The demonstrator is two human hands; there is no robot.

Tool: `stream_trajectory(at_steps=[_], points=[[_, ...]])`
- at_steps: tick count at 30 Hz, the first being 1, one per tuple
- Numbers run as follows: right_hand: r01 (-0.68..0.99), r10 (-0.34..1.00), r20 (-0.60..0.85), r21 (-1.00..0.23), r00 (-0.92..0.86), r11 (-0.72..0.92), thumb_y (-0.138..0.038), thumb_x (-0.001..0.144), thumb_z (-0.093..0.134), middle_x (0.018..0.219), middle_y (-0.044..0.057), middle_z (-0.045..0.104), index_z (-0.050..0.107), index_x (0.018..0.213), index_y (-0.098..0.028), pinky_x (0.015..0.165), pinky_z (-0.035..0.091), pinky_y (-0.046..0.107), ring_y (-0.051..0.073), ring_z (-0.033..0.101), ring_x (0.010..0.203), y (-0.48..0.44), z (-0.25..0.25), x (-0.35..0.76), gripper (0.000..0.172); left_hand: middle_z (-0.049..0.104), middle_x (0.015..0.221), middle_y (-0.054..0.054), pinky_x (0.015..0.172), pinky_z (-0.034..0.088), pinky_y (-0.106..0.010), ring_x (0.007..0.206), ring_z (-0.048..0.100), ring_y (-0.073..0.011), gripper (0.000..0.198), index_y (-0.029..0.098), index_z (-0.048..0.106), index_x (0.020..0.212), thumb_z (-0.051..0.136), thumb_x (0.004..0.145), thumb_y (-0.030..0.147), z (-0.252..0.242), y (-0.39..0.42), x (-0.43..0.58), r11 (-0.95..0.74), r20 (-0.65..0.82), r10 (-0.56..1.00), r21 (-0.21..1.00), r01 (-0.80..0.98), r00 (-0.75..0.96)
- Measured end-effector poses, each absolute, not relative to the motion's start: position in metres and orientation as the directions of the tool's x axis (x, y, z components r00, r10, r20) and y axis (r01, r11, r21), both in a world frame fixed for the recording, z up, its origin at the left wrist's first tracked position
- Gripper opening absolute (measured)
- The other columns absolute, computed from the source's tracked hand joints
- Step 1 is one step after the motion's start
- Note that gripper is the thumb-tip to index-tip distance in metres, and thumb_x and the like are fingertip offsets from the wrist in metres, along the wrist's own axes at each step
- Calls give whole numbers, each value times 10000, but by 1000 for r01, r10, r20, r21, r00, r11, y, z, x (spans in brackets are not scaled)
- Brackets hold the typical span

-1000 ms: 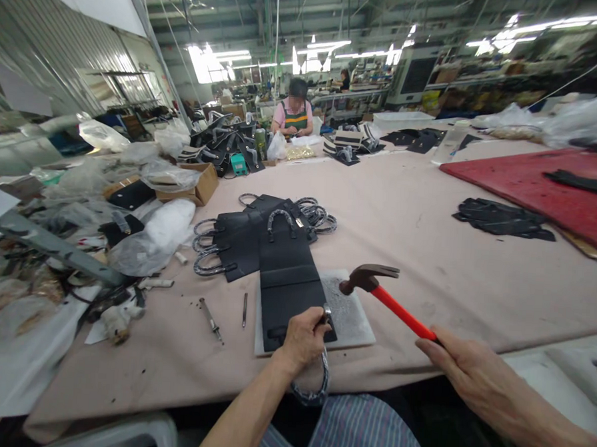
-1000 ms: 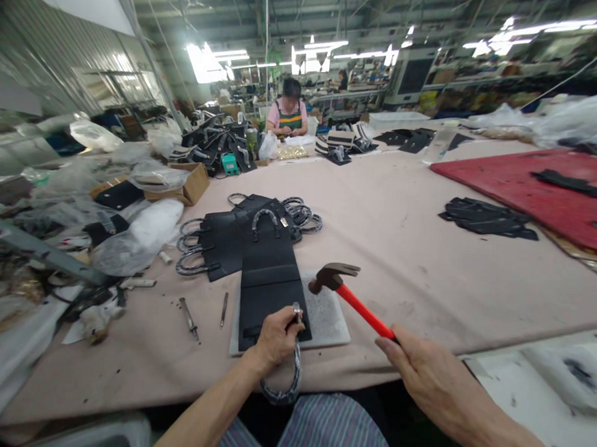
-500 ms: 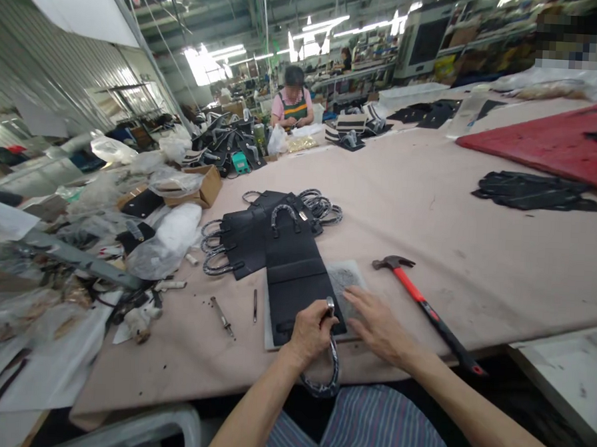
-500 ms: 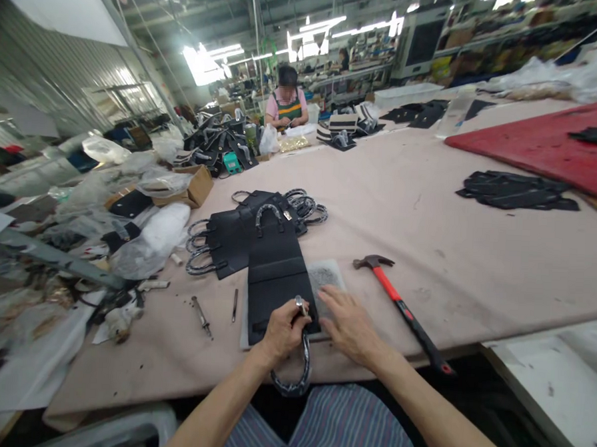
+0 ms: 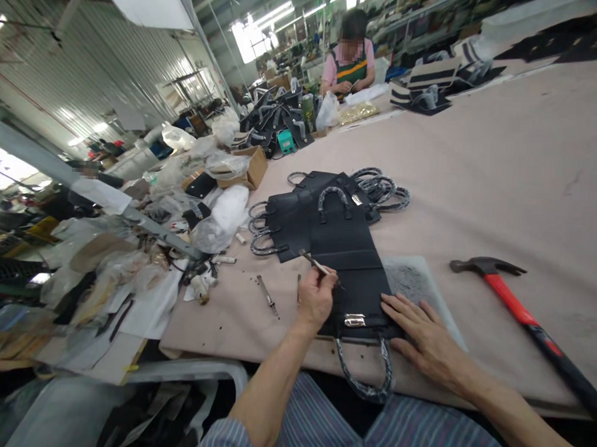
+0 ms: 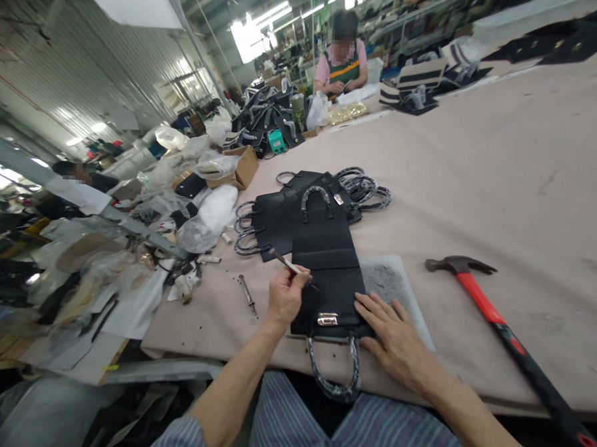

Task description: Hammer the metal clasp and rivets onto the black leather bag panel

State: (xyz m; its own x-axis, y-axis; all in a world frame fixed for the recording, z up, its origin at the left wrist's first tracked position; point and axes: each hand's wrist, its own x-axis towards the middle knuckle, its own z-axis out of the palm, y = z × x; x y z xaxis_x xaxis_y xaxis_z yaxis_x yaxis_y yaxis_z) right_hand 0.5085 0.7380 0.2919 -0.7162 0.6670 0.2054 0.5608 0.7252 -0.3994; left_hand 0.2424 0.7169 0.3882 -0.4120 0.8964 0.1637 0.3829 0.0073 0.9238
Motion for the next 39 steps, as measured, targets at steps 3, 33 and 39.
stream_trajectory(at_steps=[3,33,39], points=[[562,672,194,-411,-715,717,-313,933,520,1604,82,364,397,1544,-233,1173,265,666,338,277,1497,736,300,507,629,722,773,-65,693,496,-271,734,674,-198,272,161,687,811,555,888,386,400,711,172,251,117,827,798,548,-550],[287,287,14,49,-958,957,-31,924,503,889,76,564,587,984,-142,665,391,332,217,514,763,748,380,465,151,593,991,-106,719,507,-318,907,586,-254,152,148,578,976,527,909,22,399,672,231,-449,-156,878,66,891,453],[321,321,23,6,-947,947,-27,930,468,907,68,543,568,1006,-158,635,381,316,205,512,736,745,371,466,182,585,962,-136,653,506,-315,881,590,-282,152,137,572,989,578,868,45,401,669,253,-415,-151,899,8,910,412]])
